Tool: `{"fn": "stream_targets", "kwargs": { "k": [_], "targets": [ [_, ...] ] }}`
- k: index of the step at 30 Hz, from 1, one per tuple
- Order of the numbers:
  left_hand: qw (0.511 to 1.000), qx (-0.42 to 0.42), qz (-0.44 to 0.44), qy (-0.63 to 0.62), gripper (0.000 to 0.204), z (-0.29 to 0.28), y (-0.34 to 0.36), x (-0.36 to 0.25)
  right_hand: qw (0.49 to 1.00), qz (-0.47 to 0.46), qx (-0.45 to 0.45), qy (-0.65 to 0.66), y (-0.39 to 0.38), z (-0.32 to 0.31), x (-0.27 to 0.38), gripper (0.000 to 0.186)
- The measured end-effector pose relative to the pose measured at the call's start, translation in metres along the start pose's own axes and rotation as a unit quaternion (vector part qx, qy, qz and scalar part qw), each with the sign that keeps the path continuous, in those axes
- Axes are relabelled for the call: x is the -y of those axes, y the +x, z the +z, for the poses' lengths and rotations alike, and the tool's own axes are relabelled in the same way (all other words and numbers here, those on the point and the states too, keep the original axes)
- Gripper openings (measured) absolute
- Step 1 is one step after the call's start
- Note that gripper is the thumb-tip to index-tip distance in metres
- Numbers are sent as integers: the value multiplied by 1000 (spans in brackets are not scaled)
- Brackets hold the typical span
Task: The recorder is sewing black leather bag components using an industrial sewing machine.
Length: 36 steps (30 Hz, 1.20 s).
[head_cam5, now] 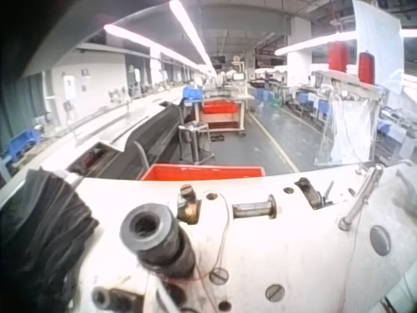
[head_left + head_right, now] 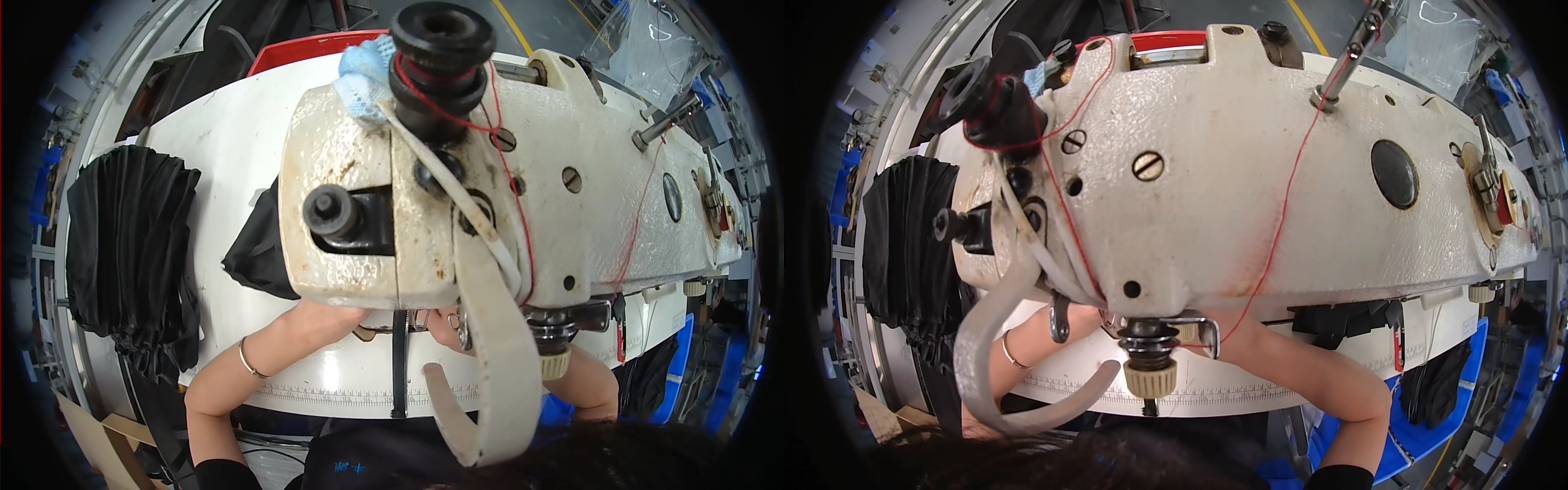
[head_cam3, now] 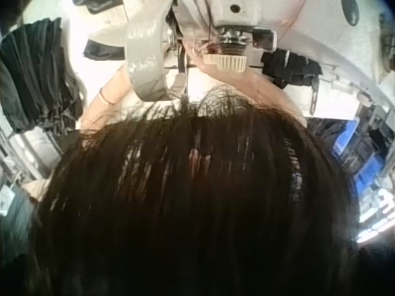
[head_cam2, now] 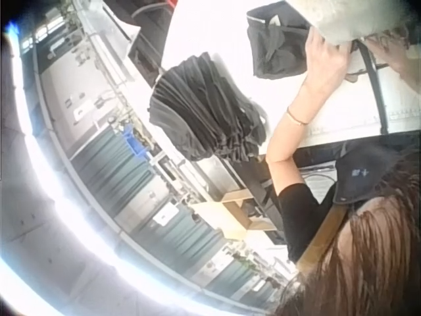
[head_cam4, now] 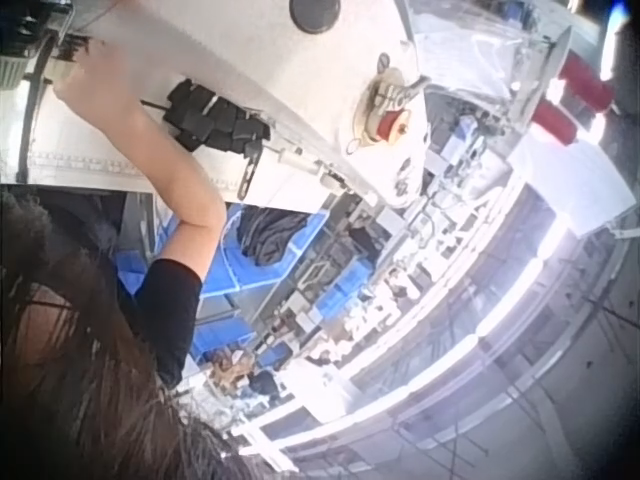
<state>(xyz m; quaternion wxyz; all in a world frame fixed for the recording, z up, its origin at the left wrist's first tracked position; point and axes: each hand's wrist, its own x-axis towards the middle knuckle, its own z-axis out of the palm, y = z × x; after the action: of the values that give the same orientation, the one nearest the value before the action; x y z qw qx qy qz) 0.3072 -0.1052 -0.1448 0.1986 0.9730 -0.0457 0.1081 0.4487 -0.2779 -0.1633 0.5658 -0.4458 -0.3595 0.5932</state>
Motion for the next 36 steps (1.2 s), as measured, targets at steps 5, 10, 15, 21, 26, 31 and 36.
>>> {"fn": "stream_targets", "kwargs": {
  "k": [5, 10, 15, 21, 26, 31, 36],
  "targets": [
    [996, -53, 22, 74, 29, -17, 2, -16, 954, -60, 1, -293, -8, 5, 26, 50],
    [995, -88, 17, 39, 25, -8, 6, -11, 874, -78, 17, -479, -9, 13, 55, 46],
    [996, -84, 7, 30, 24, -5, 3, -7, 776, -134, 15, -617, -9, 7, 32, 40],
    [999, -43, -12, -7, 23, -3, 7, -8, 498, -273, -11, -823, -12, 5, 31, 31],
    [994, -98, -35, -19, 24, -5, 5, -13, 837, -181, 51, -514, -3, -5, 20, 28],
    [990, -139, 7, 9, 25, -5, 14, -9, 674, -220, 35, -705, -1, -4, 33, 27],
    [990, -141, 10, 15, 26, -7, 17, -12, 424, -247, 4, -871, -1, 3, 38, 26]
  ]
}}
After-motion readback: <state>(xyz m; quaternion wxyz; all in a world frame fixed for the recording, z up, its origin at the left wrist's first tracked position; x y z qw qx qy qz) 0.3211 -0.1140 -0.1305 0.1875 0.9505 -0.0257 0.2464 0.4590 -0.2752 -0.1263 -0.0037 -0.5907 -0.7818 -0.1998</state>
